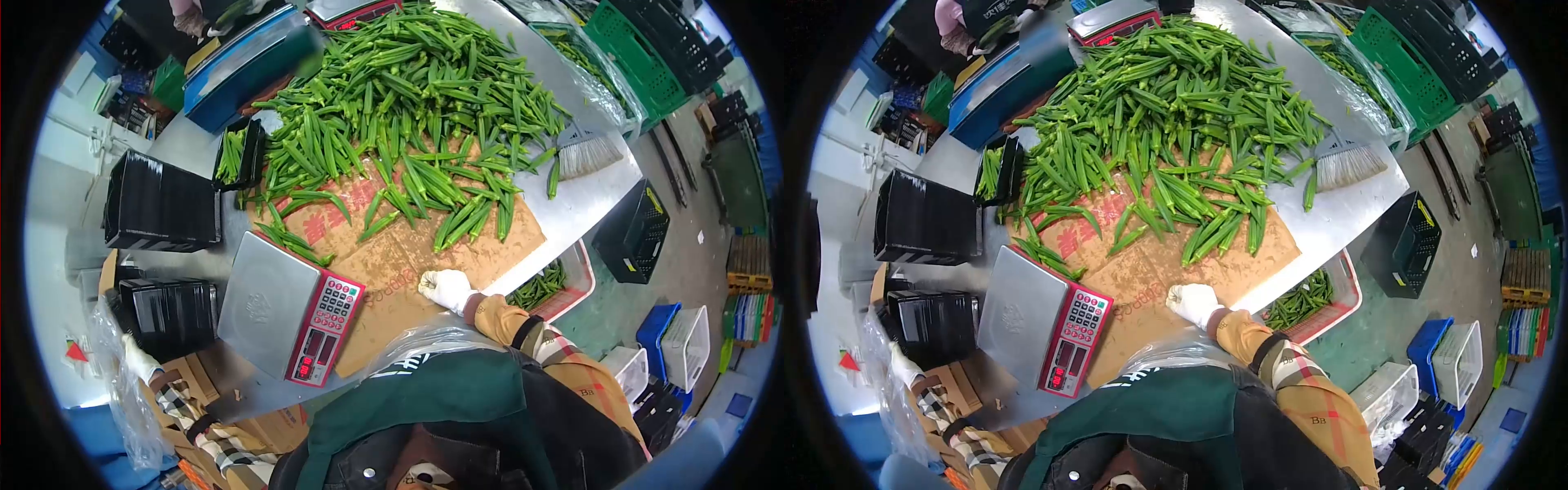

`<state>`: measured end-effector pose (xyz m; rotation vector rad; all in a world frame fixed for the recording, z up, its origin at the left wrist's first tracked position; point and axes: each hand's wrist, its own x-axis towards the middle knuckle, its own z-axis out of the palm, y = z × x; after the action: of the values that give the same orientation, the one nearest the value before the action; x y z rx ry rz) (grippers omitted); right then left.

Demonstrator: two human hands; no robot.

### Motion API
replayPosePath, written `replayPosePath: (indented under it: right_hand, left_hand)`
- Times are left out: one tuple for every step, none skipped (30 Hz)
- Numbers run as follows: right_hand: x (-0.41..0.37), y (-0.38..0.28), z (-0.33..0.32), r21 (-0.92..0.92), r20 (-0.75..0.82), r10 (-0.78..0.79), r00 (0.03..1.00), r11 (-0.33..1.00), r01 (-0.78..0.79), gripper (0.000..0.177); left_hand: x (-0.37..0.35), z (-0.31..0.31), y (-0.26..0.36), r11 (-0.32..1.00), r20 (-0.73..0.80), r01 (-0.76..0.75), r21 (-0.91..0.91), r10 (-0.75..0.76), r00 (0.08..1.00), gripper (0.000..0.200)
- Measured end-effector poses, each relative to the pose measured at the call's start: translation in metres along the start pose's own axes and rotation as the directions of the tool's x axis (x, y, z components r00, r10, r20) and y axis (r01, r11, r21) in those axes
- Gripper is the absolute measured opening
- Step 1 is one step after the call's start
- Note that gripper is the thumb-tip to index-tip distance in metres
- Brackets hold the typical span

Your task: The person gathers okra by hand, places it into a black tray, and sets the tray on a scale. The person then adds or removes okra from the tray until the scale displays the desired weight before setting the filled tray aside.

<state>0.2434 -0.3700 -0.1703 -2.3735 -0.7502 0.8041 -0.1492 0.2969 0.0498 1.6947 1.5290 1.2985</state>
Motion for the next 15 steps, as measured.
replayPosePath:
  right_hand:
    - [0.000,0.001,0.001,-0.020,0.001,0.008,1.000,1.000,-0.008,0.029]
    - [0.000,0.002,0.003,-0.038,0.002,0.015,1.000,0.999,-0.015,0.029]
    - [0.000,0.002,0.003,-0.058,0.002,0.019,1.000,0.998,-0.019,0.029]
    - [0.001,0.002,0.003,-0.056,-0.002,0.020,1.000,0.998,-0.020,0.029]
    - [0.000,0.001,0.003,-0.056,-0.004,0.018,1.000,0.998,-0.019,0.029]
    - [-0.001,0.000,0.002,-0.055,-0.004,0.015,1.000,0.998,-0.016,0.030]
    - [-0.001,0.000,0.001,-0.056,-0.009,0.012,1.000,0.998,-0.013,0.029]
    - [-0.001,-0.001,0.001,-0.059,-0.003,0.012,1.000,0.998,-0.012,0.029]
    - [-0.002,-0.001,0.000,-0.061,-0.001,0.009,1.000,0.998,-0.010,0.028]
    - [-0.001,-0.002,-0.001,-0.063,-0.003,0.004,1.000,0.998,-0.004,0.028]
    - [-0.002,-0.003,-0.002,-0.052,-0.001,-0.003,1.000,0.999,0.003,0.027]
    - [-0.001,0.000,-0.001,-0.059,0.019,-0.009,1.000,0.998,0.010,0.025]
    - [-0.001,-0.002,-0.004,0.003,0.037,-0.001,0.999,1.000,0.001,0.025]
    - [-0.002,-0.003,-0.009,0.064,0.060,0.005,0.998,0.998,-0.009,0.025]
    - [-0.002,-0.001,-0.011,0.150,0.006,-0.005,1.000,0.989,0.004,0.025]
  left_hand:
    - [-0.010,0.005,0.009,0.994,-0.013,-0.102,0.028,0.103,0.995,0.036]
    - [-0.020,0.010,0.015,0.977,-0.025,-0.204,0.056,0.206,0.978,0.035]
    - [-0.039,0.016,0.025,0.949,-0.036,-0.303,0.085,0.307,0.951,0.034]
    - [-0.065,0.022,0.035,0.912,-0.049,-0.395,0.114,0.402,0.914,0.033]
    - [-0.096,0.029,0.046,0.865,-0.061,-0.480,0.147,0.492,0.868,0.031]
    - [-0.131,0.035,0.059,0.809,-0.071,-0.558,0.184,0.577,0.814,0.030]
    - [-0.190,0.052,0.086,0.761,0.058,-0.624,0.177,0.625,0.778,0.024]
    - [-0.251,0.070,0.111,0.708,0.183,-0.688,0.161,0.663,0.725,0.018]
    - [-0.288,0.077,0.117,0.749,0.405,-0.634,0.190,0.529,0.746,0.015]
    - [-0.315,0.085,0.116,0.778,0.595,-0.584,0.234,0.360,0.718,0.014]
    - [-0.335,0.087,0.095,0.677,0.641,-0.721,0.147,0.490,0.591,0.013]
    - [-0.350,0.085,0.078,0.552,0.673,-0.832,0.052,0.596,0.437,0.012]
    - [-0.362,0.082,0.082,0.602,0.697,-0.797,0.040,0.555,0.455,0.013]
    - [-0.370,0.081,0.088,0.652,0.721,-0.757,0.032,0.510,0.470,0.016]
    - [-0.373,0.078,0.099,0.686,0.744,-0.723,0.078,0.442,0.500,0.029]
